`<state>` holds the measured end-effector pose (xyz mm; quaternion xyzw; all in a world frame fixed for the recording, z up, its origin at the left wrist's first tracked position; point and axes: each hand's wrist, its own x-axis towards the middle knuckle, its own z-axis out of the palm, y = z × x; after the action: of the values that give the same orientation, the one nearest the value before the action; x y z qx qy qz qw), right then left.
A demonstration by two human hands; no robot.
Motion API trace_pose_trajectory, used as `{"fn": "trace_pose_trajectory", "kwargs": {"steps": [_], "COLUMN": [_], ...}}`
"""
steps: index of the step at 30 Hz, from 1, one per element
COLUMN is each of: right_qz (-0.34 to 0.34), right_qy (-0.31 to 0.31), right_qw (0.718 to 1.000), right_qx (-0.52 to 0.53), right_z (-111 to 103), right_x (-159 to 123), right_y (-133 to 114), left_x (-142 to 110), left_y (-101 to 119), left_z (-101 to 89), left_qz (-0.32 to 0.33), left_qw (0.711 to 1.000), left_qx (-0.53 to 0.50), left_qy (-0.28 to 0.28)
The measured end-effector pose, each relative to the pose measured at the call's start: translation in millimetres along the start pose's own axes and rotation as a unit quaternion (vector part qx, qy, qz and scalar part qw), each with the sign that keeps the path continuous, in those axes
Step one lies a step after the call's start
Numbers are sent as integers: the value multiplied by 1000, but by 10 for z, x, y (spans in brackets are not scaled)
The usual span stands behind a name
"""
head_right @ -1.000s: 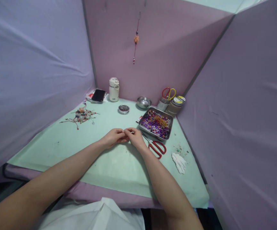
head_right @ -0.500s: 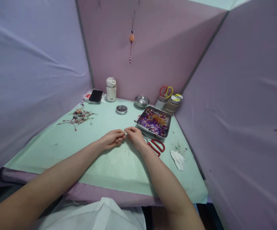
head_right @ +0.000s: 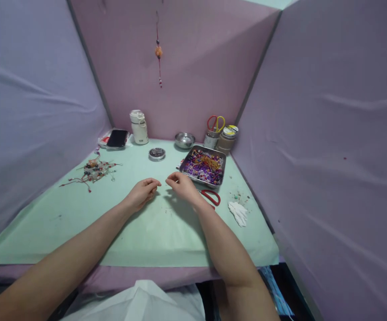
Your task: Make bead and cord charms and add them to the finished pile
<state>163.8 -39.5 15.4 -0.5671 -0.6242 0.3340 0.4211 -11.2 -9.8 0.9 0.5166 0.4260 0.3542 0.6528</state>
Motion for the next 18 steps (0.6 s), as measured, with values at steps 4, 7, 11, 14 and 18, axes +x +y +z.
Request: {"fn": "trace_pose_trajectory", "kwargs": {"steps": [4, 7, 11, 14, 18], "right_qz": [40, 148, 200, 218, 228], "right_qy": [-31, -72, -80, -87, -106], "right_qw": [946, 871, 834, 828, 818], "right_qx": [-321, -463, -508, -510, -517], "right_z": [-480, -674, -697, -678, -652], "right_x": [-189, -302, -355, -351, -336], "right_y": [-147, -138, -85, -84, -103], "left_x": [22, 32, 68, 97, 100], "left_y": [59, 101, 102, 80, 82], "left_z": [-96, -144, -206, -251, -276], "left_qz": [3, 11, 18, 30, 49], "left_qw": [1000, 999, 997, 996, 995], "left_qx": [-17, -33, -53, -63, -71], "left_qy": [26, 42, 49, 49, 55]}}
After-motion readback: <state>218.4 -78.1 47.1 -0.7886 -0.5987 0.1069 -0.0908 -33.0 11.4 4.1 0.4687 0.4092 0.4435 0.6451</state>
